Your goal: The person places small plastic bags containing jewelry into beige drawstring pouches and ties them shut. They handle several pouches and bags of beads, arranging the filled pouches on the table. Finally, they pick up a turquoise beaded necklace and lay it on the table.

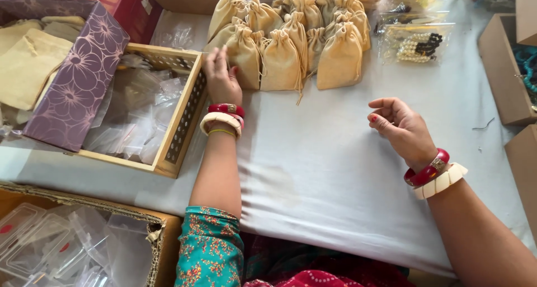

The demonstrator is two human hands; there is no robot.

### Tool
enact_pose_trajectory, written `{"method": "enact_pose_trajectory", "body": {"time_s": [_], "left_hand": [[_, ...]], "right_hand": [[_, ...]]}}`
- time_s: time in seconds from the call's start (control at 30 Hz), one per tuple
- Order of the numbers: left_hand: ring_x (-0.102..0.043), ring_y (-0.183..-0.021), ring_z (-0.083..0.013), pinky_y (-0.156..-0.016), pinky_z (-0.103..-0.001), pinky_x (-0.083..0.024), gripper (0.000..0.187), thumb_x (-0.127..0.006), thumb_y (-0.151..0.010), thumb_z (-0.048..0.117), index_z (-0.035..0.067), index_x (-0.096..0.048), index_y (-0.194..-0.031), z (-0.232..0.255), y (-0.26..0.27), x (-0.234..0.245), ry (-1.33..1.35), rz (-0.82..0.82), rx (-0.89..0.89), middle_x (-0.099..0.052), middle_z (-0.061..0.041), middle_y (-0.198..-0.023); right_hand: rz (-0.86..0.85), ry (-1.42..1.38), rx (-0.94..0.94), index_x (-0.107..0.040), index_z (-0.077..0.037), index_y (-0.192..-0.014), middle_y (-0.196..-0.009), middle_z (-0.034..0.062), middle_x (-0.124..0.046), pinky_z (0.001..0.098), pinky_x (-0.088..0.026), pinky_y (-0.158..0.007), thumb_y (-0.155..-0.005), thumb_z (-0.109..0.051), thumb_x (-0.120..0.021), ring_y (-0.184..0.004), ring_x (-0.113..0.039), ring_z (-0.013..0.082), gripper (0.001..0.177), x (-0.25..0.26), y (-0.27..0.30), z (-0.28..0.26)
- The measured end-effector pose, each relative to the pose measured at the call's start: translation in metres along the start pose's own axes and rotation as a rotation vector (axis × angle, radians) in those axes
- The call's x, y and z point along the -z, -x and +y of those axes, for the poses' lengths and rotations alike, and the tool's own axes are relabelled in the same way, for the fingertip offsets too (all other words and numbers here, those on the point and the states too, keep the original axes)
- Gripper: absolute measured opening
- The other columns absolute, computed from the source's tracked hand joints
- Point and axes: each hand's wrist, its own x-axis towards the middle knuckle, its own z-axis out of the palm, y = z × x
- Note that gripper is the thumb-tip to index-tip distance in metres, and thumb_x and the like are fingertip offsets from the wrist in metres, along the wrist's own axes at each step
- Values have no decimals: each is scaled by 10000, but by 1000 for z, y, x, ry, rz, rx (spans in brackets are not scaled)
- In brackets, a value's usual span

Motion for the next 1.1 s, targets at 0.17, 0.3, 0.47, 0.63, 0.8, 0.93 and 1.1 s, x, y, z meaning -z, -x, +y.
{"method": "enact_pose_trajectory", "body": {"time_s": [0.17,0.3,0.47,0.63,0.8,0.93,1.1], "left_hand": [[-602,-1225,-359,-1080,-431,-507,429,-665,-942,-19,26,-571,-1359,28,-6,17,13,12,7,-595,-177,-1292],[-618,-1162,-322,-1040,-436,-503,335,-681,-938,15,81,-591,-1254,52,-11,29,3,119,-116,-632,-138,-1183],[-621,-1131,-333,-989,-439,-483,339,-670,-925,54,110,-595,-1250,85,-9,55,-55,166,-163,-641,-121,-1173],[-624,-1118,-331,-991,-427,-504,320,-659,-929,69,118,-581,-1235,101,-50,93,-23,322,-134,-628,-112,-1174],[-690,-929,-252,-795,-380,-605,145,-609,-991,76,43,-663,-1122,35,-149,167,-376,221,249,-666,-154,-1101],[-673,-1034,-382,-885,-481,-544,112,-691,-878,78,83,-735,-981,-62,-147,250,-776,87,224,-697,-179,-1112],[-684,-1054,-359,-862,-465,-558,361,-748,-889,424,102,-774,-1050,-64,-116,308,-897,-242,725,-712,-190,-1117]], "right_hand": [[42,39,7,-623,-40,-1266,-1029,0,-676,240,-514,-792,-992,-147,-647,-919,-627,75,296,3,1,2],[43,106,67,-642,-23,-1262,-1025,27,-694,263,-557,-825,-987,-119,-642,-929,-659,100,290,4,-11,23],[21,206,191,-663,-13,-1268,-1008,56,-715,266,-547,-798,-1014,-126,-655,-905,-670,111,278,11,-20,40],[61,250,219,-681,-14,-1281,-1009,61,-722,264,-517,-739,-1034,-138,-653,-894,-675,111,278,15,-27,44],[44,235,199,-688,-30,-1294,-976,54,-722,258,-512,-715,-1039,-154,-652,-865,-660,111,285,22,-32,55],[29,229,189,-696,-32,-1280,-952,65,-719,276,-516,-718,-1026,-149,-659,-853,-658,119,282,24,-38,59],[28,279,178,-689,-34,-1273,-975,57,-738,284,-554,-802,-993,-126,-650,-883,-682,121,298,18,-33,49]]}}
